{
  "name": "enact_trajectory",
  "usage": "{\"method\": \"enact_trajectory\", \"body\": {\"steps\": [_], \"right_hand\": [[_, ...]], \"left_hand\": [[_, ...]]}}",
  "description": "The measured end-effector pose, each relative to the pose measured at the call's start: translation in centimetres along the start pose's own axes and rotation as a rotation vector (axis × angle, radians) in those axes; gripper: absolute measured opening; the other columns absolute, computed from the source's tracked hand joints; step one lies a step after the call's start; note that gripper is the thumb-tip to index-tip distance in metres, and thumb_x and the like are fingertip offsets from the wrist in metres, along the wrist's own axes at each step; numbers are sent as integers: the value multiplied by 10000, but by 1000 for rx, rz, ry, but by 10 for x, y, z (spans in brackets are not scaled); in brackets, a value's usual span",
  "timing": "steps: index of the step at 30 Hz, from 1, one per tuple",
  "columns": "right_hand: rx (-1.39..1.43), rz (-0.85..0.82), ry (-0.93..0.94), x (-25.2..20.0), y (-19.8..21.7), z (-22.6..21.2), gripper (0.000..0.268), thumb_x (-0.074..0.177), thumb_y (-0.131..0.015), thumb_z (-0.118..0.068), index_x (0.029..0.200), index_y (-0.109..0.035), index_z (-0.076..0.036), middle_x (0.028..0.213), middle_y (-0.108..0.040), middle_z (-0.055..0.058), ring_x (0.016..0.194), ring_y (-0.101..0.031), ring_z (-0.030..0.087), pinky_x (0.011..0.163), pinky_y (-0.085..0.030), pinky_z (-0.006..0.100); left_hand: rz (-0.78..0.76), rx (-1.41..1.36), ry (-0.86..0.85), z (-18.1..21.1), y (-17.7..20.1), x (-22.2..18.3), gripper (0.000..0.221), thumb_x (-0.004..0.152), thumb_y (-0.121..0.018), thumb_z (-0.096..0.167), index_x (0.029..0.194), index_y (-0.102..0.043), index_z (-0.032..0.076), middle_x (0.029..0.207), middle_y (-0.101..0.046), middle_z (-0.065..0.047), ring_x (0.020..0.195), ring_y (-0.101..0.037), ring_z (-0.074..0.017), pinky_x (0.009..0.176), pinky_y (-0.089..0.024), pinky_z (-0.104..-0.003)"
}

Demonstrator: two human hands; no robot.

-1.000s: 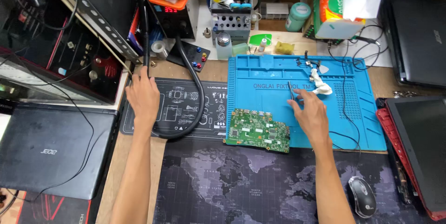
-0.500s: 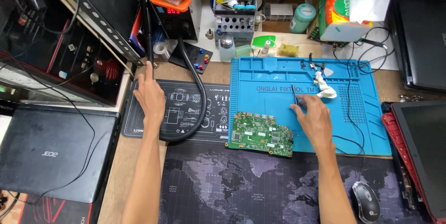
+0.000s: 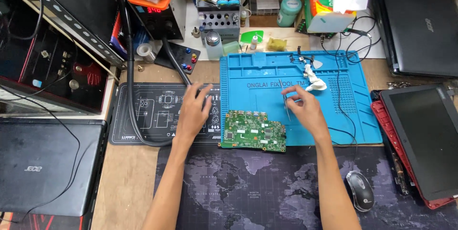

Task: Cleaning a motherboard with a cotton swab and organizing components on a repair mat.

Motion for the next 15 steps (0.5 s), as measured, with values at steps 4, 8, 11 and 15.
{"method": "enact_trajectory", "body": {"steps": [4,8,11,15], "right_hand": [[354,-20,-26,2,0,-13,244,933,-596,-15,1128,-737,-54,1036,-732,140,890,-706,173,803,-596,341],[538,10,67,-4,0,-32,306,903,-711,-27,1209,-719,-11,1072,-698,108,935,-702,152,884,-601,340],[475,85,143,-3,0,-39,256,929,-744,-70,1179,-737,-20,999,-706,93,864,-704,128,849,-605,294],[337,211,240,-3,6,-35,219,943,-779,-147,1138,-762,-51,1056,-648,35,841,-678,73,787,-586,245]], "left_hand": [[-11,58,-61,-9,-20,-5,318,1043,-595,209,1350,-647,147,1310,-590,-117,1350,-549,-318,1239,-282,-452],[-46,-138,36,6,-27,-6,309,1063,-526,136,1350,-637,118,1295,-587,-158,1331,-558,-333,1218,-327,-463],[-53,-299,63,30,-27,-1,314,1069,-482,91,1342,-638,91,1273,-596,-182,1285,-589,-350,1159,-395,-503],[70,-472,63,30,-40,10,307,1099,-445,119,1324,-653,108,1206,-618,-133,1181,-646,-336,1020,-516,-479]]}}
Point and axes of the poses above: each hand's wrist, its own x-axis towards the middle knuckle, its own y-axis out of the back of the hand, z = x × y, the point moved 2 cm from there along x, towards the middle knuckle
